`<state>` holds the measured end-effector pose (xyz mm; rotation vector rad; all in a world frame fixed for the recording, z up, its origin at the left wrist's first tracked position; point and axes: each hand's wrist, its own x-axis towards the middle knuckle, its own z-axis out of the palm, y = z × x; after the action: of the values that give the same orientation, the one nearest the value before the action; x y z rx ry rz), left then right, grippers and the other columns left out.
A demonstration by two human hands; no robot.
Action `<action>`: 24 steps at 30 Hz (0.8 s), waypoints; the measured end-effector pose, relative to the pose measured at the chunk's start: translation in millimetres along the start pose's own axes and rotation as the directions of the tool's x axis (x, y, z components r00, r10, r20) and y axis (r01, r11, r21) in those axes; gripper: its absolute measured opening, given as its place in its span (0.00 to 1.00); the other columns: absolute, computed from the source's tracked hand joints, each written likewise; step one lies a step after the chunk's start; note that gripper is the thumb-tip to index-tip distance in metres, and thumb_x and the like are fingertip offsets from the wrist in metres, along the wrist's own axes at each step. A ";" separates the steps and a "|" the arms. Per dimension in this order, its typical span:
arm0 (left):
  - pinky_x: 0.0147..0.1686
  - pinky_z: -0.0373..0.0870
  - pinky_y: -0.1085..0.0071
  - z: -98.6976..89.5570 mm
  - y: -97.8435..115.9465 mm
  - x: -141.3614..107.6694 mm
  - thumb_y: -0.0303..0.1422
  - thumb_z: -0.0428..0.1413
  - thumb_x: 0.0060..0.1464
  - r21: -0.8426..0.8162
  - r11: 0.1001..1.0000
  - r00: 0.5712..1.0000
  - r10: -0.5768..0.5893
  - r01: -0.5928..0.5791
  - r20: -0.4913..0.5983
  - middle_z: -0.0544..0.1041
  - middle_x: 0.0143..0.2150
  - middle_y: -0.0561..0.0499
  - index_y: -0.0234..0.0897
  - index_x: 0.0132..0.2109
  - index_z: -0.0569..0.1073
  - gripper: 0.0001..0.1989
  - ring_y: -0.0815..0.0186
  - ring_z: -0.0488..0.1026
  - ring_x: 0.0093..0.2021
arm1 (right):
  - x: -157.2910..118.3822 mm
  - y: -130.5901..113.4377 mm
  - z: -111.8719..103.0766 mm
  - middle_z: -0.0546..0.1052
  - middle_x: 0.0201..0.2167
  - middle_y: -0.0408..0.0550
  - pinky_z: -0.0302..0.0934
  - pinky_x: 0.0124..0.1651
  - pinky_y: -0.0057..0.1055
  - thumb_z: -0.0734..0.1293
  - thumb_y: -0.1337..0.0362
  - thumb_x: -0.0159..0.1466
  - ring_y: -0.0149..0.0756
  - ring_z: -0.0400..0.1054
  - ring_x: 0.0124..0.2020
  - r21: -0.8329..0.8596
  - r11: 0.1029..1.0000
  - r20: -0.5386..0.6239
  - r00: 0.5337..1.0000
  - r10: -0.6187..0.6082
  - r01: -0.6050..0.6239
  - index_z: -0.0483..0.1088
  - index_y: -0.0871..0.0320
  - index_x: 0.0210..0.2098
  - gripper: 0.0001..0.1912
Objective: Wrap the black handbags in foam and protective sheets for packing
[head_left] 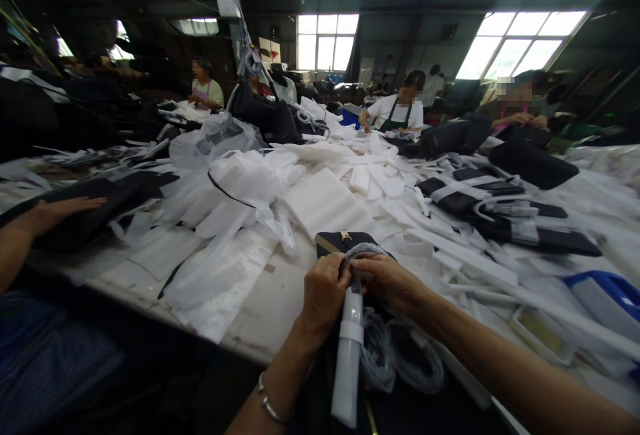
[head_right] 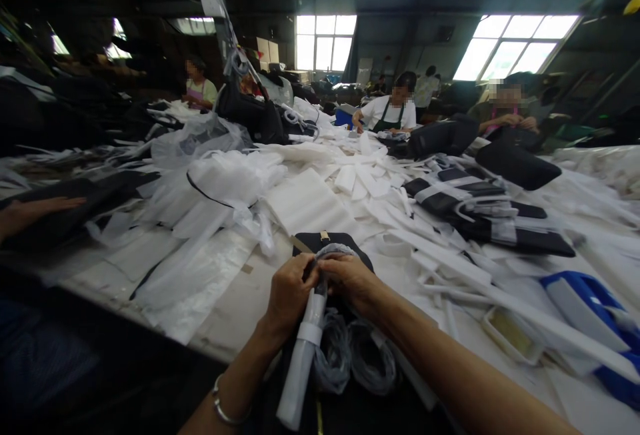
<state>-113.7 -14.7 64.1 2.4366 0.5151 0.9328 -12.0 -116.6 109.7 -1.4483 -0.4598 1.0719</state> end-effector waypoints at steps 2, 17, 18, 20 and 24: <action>0.38 0.70 0.66 2.5 -0.3 -0.6 0.28 0.51 0.60 0.093 0.992 0.997 0.080 -0.080 0.003 0.79 0.36 0.45 0.35 0.44 0.74 0.08 0.59 0.75 0.37 | 0.0 1.5 0.6 0.73 0.24 0.43 0.55 0.20 0.22 0.74 0.54 0.51 0.28 0.64 0.22 0.048 0.998 -0.030 0.999 0.039 -0.037 0.74 0.60 0.33 0.16; 0.50 0.68 0.59 -21.1 -20.9 -4.0 0.31 0.61 0.51 -0.295 0.901 0.948 -0.308 0.317 0.079 0.78 0.39 0.49 0.37 0.39 0.77 0.06 0.57 0.72 0.45 | 9.6 3.9 -2.4 0.67 0.17 0.39 0.50 0.19 0.23 0.76 0.53 0.48 0.24 0.57 0.18 0.058 0.997 -0.094 0.994 0.051 -0.046 0.68 0.60 0.22 0.19; 0.52 0.66 0.57 -21.5 -22.0 0.4 0.31 0.61 0.50 -0.314 0.895 0.948 -0.300 0.318 0.106 0.79 0.42 0.48 0.38 0.41 0.77 0.09 0.56 0.72 0.48 | 9.4 3.3 -3.4 0.68 0.17 0.40 0.51 0.20 0.23 0.77 0.52 0.48 0.24 0.58 0.18 0.055 0.997 -0.080 0.995 0.053 -0.049 0.69 0.61 0.23 0.19; 0.56 0.63 0.58 -22.9 -20.7 8.8 0.31 0.61 0.50 -0.397 0.866 0.952 -0.265 0.304 0.152 0.79 0.45 0.49 0.41 0.43 0.78 0.12 0.56 0.71 0.51 | 9.0 3.2 -4.6 0.69 0.19 0.41 0.53 0.21 0.24 0.77 0.51 0.47 0.25 0.59 0.19 0.045 0.997 -0.062 0.996 0.065 -0.062 0.70 0.61 0.24 0.21; 0.53 0.66 0.62 -22.6 -12.2 16.0 0.34 0.59 0.53 -0.534 0.781 0.945 -0.246 0.324 0.214 0.81 0.38 0.50 0.41 0.37 0.80 0.06 0.59 0.75 0.45 | 7.3 4.5 -2.3 0.71 0.20 0.41 0.56 0.23 0.25 0.78 0.49 0.45 0.27 0.62 0.21 0.017 0.997 -0.084 0.994 0.074 -0.073 0.71 0.61 0.25 0.23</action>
<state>-120.3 9.9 80.4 1.8013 0.4630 0.6640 -7.9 -113.1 102.7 -1.5014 -0.3400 1.0653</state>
